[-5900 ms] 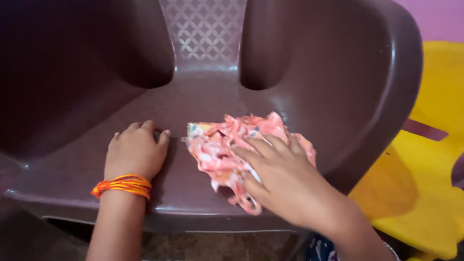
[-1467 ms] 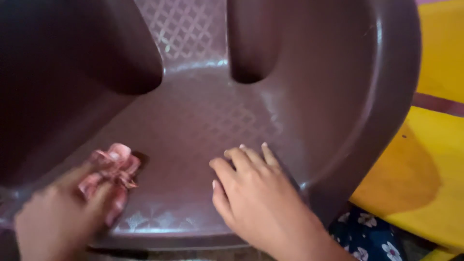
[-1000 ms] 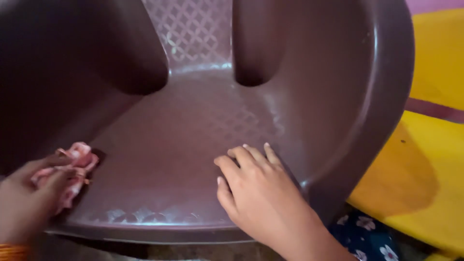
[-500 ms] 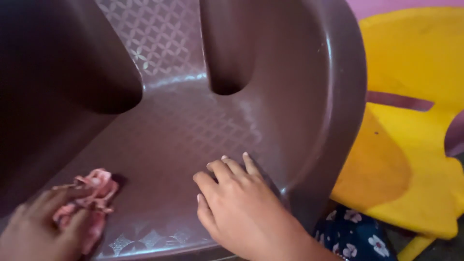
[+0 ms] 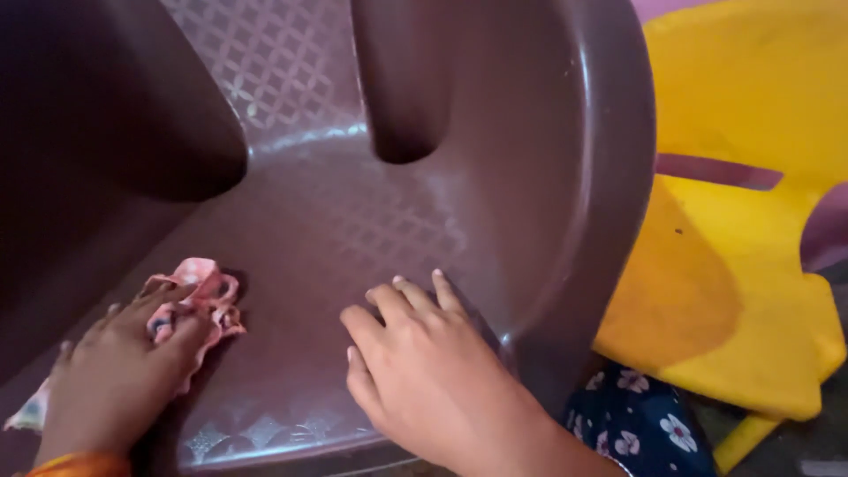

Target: The person wipes a brown plastic chair with a pink cloth, cleaning the seat, backrest, and edges. The person uses both hands to hold the cloth and wipe different parts of the chair.

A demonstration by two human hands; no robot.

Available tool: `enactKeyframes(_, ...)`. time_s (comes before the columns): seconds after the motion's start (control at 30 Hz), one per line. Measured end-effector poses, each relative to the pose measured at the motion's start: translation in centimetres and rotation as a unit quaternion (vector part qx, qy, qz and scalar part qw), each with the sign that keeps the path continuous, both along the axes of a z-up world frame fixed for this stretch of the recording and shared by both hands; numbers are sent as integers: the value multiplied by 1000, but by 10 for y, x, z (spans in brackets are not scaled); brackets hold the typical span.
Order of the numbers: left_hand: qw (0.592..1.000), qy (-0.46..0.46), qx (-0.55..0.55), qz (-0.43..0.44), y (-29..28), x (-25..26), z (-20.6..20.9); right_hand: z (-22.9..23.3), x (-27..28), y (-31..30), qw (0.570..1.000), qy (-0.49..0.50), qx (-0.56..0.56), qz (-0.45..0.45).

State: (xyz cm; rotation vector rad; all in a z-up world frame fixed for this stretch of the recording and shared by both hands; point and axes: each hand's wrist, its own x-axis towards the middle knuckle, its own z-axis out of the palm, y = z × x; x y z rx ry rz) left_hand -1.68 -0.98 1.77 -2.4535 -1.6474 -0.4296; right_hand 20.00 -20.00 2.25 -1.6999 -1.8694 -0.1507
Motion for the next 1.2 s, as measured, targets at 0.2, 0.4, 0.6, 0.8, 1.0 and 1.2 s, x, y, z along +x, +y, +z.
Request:
enactKeyframes(0.2,985,-19,46,-167,-12,31,-22,-7,6,8,1000,-13,26,-7)
enactKeyframes(0.4,966,-103,-238,19,-25,56,24,-5,2,6,1000,-10,15,3)
enactKeyframes(0.6,952,-84,-138,-259,-34,86,0,-18,11,17,1000,21,12,3)
enactKeyframes(0.8,925,-26,-62,-375,13,95,-20,-24,6,20,996,11,80,47)
enactKeyframes(1.0,917,62,-30,-393,44,179,-56,-39,3,38,988,-83,127,3)
enactKeyframes(1.2,925,-47,-75,-371,23,202,-42,-51,2,39,990,-85,115,-12)
